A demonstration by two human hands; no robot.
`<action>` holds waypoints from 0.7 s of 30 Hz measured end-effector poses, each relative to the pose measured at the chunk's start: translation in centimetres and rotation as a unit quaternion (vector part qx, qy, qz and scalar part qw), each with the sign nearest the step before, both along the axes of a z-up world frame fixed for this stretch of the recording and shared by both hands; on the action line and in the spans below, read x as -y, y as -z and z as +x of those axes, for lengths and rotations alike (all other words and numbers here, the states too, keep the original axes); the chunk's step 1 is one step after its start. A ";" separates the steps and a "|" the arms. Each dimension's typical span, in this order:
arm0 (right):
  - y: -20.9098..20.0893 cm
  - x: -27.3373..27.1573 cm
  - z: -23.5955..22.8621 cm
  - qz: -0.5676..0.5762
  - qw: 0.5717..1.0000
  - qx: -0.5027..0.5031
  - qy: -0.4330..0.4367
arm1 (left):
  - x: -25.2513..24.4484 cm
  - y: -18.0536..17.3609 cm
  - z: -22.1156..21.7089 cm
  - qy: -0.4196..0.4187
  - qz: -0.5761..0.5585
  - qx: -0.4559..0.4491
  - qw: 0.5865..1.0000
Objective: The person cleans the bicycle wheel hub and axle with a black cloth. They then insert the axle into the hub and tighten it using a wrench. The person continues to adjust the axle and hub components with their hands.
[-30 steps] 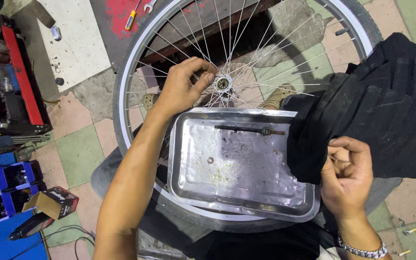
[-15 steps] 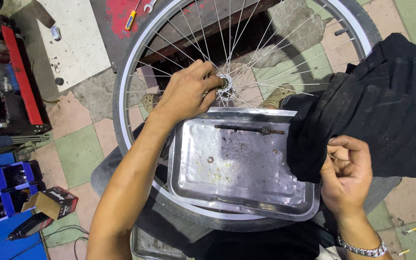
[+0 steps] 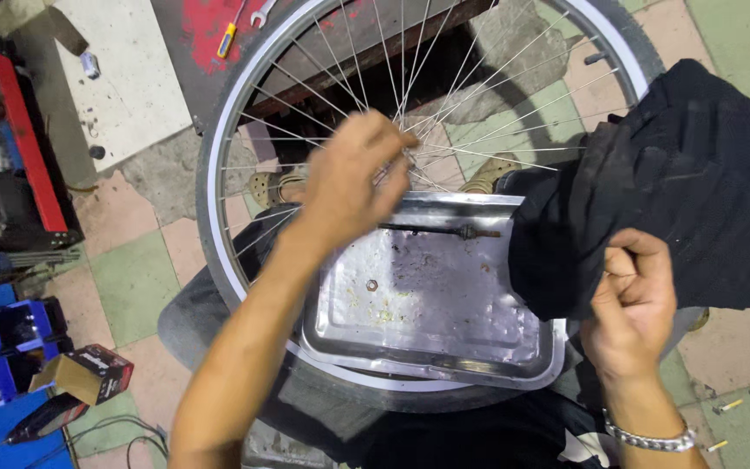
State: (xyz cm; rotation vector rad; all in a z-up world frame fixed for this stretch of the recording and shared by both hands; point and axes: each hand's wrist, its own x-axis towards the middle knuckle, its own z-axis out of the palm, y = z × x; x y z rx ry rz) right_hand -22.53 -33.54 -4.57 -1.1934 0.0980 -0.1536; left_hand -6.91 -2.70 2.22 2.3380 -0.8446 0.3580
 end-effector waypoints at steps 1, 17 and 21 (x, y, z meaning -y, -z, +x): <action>-0.6 0.4 0.1 0.044 0.999 0.005 0.001 | 1.4 0.1 -0.9 0.004 -0.033 0.009 0.999; -0.2 6.8 -4.4 -0.190 0.981 -0.036 0.032 | 17.9 -2.6 -14.5 -0.006 -0.285 -0.314 0.906; 3.1 11.2 -3.9 -0.411 0.908 -0.077 -0.016 | 16.9 -2.7 -14.3 0.062 -0.312 -0.382 0.867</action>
